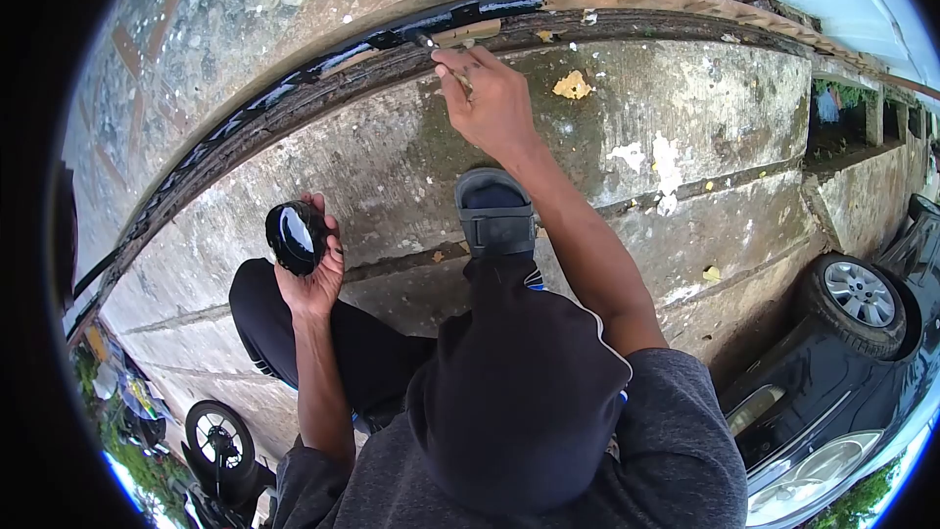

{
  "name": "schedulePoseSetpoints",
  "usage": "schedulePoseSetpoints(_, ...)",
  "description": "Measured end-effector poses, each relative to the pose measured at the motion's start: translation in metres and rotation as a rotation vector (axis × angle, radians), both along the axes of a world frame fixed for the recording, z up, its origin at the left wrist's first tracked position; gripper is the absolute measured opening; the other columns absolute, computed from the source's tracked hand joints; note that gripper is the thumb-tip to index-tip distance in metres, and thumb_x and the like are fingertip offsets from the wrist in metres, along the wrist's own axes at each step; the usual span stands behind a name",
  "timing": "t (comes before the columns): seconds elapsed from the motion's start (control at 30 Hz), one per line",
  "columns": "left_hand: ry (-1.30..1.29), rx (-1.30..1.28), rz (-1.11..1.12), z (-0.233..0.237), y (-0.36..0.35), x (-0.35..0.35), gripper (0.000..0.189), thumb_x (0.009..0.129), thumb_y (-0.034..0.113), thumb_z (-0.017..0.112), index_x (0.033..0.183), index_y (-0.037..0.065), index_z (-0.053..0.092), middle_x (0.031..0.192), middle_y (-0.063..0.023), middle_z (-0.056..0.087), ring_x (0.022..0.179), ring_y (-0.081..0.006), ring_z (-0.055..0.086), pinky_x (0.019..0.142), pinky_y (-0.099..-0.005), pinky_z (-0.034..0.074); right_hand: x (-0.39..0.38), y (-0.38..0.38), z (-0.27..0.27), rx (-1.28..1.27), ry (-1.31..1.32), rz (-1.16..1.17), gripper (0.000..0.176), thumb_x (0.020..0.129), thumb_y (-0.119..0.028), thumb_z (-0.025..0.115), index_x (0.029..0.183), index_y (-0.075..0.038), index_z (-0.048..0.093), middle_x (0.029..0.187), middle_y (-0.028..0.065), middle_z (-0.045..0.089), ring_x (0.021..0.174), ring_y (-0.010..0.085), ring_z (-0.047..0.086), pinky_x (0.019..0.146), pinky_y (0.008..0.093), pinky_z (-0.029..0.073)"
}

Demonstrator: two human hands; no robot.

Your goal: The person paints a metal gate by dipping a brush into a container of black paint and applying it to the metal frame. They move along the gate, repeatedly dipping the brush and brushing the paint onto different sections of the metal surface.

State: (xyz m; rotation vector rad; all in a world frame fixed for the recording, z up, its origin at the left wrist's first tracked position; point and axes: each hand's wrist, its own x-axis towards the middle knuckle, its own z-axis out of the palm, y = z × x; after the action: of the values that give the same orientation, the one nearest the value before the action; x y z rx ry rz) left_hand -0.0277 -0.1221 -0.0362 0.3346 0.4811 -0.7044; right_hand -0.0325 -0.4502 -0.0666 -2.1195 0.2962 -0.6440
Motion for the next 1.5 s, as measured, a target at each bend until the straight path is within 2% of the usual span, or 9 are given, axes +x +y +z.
schedulePoseSetpoints(0.13, -0.014, 0.002, 0.007, 0.001, 0.001, -0.001, 0.051, 0.103, 0.032, 0.043, 0.144, 0.001, 0.041, 0.143, -0.0176, 0.050, 0.116, -0.0423, 0.060, 0.084, -0.0496, 0.061, -0.012, 0.002, 0.000, 0.099, -0.024, -0.151, 0.016, 0.088, -0.008, 0.067, 0.103, -0.008, 0.073, 0.086, 0.0133, 0.067, 0.069, 0.0343, 0.066, 0.061, 0.0386, 0.055)
schedulePoseSetpoints(0.27, -0.007, -0.009, -0.004, 0.002, -0.002, 0.000, 0.050, 0.102, 0.030, 0.044, 0.143, 0.001, 0.042, 0.142, -0.0182, 0.051, 0.114, -0.0422, 0.061, 0.083, -0.0494, 0.061, -0.008, 0.008, -0.005, -0.084, -0.001, 0.069, 0.018, 0.088, -0.008, 0.065, 0.105, -0.007, 0.070, 0.086, 0.0102, 0.067, 0.067, 0.0318, 0.066, 0.060, 0.0398, 0.054)
schedulePoseSetpoints(0.6, -0.002, -0.003, -0.013, 0.001, -0.002, 0.001, 0.051, 0.102, 0.031, 0.043, 0.144, 0.001, 0.042, 0.143, -0.0178, 0.050, 0.114, -0.0414, 0.061, 0.083, -0.0497, 0.061, -0.008, -0.008, -0.006, -0.172, -0.016, -0.096, 0.017, 0.086, -0.006, 0.066, 0.103, -0.005, 0.070, 0.081, 0.0136, 0.064, 0.062, 0.0337, 0.064, 0.056, 0.0405, 0.053)
schedulePoseSetpoints(0.7, 0.002, 0.015, 0.001, 0.001, -0.001, 0.003, 0.050, 0.102, 0.030, 0.043, 0.144, 0.002, 0.042, 0.143, -0.0175, 0.050, 0.113, -0.0416, 0.061, 0.083, -0.0498, 0.061, -0.008, -0.007, 0.003, -0.199, -0.069, -0.119, 0.015, 0.088, -0.004, 0.067, 0.103, -0.003, 0.071, 0.080, 0.0122, 0.067, 0.059, 0.0210, 0.064, 0.046, 0.0294, 0.048)
schedulePoseSetpoints(1.0, -0.004, -0.032, -0.019, -0.003, 0.000, 0.003, 0.052, 0.103, 0.032, 0.042, 0.145, 0.002, 0.041, 0.144, -0.0179, 0.049, 0.115, -0.0429, 0.060, 0.084, -0.0507, 0.061, 0.002, 0.006, -0.007, -0.218, 0.024, 0.097, 0.015, 0.089, -0.006, 0.068, 0.103, -0.005, 0.073, 0.085, 0.0126, 0.068, 0.059, 0.0194, 0.064, 0.049, 0.0305, 0.052)
schedulePoseSetpoints(1.1, 0.040, 0.005, 0.015, 0.001, -0.002, 0.003, 0.052, 0.102, 0.032, 0.043, 0.145, 0.002, 0.041, 0.145, -0.0171, 0.049, 0.114, -0.0431, 0.061, 0.085, -0.0511, 0.060, 0.007, 0.001, 0.001, -0.039, 0.017, -0.059, 0.015, 0.087, -0.009, 0.066, 0.101, -0.005, 0.072, 0.087, 0.0134, 0.068, 0.066, 0.0350, 0.066, 0.059, 0.0413, 0.055)
schedulePoseSetpoints(1.2, 0.045, 0.006, 0.025, -0.001, 0.002, 0.002, 0.053, 0.102, 0.034, 0.043, 0.146, 0.003, 0.040, 0.146, -0.0168, 0.048, 0.115, -0.0435, 0.060, 0.085, -0.0514, 0.060, 0.004, 0.002, 0.006, 0.085, -0.072, -0.010, 0.016, 0.091, -0.006, 0.068, 0.106, -0.004, 0.072, 0.093, 0.0125, 0.071, 0.067, 0.0154, 0.066, 0.050, 0.0271, 0.051)
schedulePoseSetpoints(1.4, -0.004, -0.046, -0.028, -0.003, -0.001, 0.002, 0.052, 0.102, 0.032, 0.043, 0.146, 0.003, 0.040, 0.145, -0.0167, 0.048, 0.114, -0.0431, 0.061, 0.084, -0.0503, 0.061, 0.014, -0.010, 0.006, 0.012, -0.091, 0.007, 0.018, 0.092, -0.007, 0.067, 0.109, -0.004, 0.072, 0.089, 0.0097, 0.069, 0.075, 0.0112, 0.066, 0.051, 0.0234, 0.050)
schedulePoseSetpoints(1.5, 0.023, 0.040, -0.002, -0.002, -0.001, 0.002, 0.051, 0.102, 0.031, 0.043, 0.145, 0.003, 0.041, 0.144, -0.0168, 0.049, 0.113, -0.0424, 0.061, 0.082, -0.0498, 0.061, 0.008, -0.005, 0.015, 0.299, -0.037, -0.012, 0.016, 0.089, -0.008, 0.067, 0.103, -0.004, 0.071, 0.091, 0.0157, 0.070, 0.074, 0.0342, 0.068, 0.066, 0.0379, 0.055)
